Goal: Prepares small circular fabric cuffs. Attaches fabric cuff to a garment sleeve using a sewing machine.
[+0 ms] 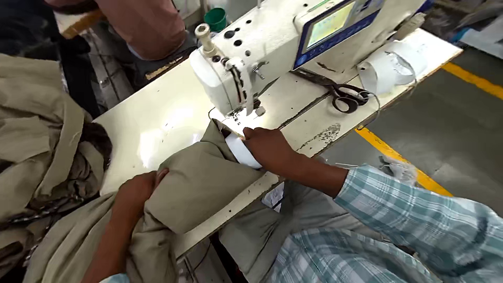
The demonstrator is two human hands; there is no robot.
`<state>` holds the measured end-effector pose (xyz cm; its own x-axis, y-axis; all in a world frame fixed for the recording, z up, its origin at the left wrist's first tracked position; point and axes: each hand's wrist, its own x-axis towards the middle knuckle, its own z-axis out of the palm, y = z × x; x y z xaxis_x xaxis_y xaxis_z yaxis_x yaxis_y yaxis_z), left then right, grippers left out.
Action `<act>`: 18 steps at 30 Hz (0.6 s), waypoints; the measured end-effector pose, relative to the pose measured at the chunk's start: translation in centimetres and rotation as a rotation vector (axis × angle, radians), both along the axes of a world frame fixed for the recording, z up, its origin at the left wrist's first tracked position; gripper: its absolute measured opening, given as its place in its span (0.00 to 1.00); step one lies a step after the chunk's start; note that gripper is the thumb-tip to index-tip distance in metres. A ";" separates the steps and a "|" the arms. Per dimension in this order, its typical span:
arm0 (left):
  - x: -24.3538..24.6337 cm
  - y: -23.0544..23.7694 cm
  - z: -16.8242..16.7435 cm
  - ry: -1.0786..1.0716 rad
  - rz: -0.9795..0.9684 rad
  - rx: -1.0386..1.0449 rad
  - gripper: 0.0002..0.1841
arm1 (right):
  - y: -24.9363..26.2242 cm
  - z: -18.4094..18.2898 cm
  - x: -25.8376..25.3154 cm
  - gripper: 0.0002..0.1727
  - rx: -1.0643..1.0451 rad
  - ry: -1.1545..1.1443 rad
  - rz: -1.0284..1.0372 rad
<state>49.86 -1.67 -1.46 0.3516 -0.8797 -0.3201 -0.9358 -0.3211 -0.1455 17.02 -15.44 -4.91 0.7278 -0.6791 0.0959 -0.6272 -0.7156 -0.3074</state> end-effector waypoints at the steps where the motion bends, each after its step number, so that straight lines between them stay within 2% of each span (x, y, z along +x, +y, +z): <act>1: 0.6 -0.3 -0.3 -0.038 -0.068 -0.055 0.29 | -0.1 0.1 0.0 0.06 0.012 0.012 -0.006; 4: -1.8 -0.8 2.5 0.068 -0.390 -0.434 0.14 | -0.3 -0.3 -0.1 0.07 0.018 -0.004 0.008; 6: -5.8 -2.0 3.2 0.223 -0.567 -0.565 0.18 | -0.3 -0.2 -0.1 0.07 0.032 0.011 0.015; 8: -9.5 -3.7 2.3 0.384 -0.670 -0.469 0.21 | -0.3 -0.4 -0.1 0.08 -0.001 0.004 0.016; 10: -11.6 -5.8 0.5 0.406 -0.775 -0.374 0.18 | -0.2 -0.7 0.0 0.08 -0.040 -0.004 0.017; 12: -11.8 -7.2 -0.8 0.398 -0.814 -0.360 0.17 | -0.1 -0.7 0.0 0.07 -0.065 -0.011 0.010; 18: -10.3 -7.4 -1.7 0.376 -0.762 -0.286 0.28 | 0.2 -0.2 -0.5 0.06 -0.042 -0.042 -0.005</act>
<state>39.51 -9.09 -3.15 -0.4447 -0.8952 -0.0294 -0.8794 0.4302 0.2040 16.48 -15.25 -5.07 0.7189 -0.6778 0.1545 -0.6184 -0.7250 -0.3031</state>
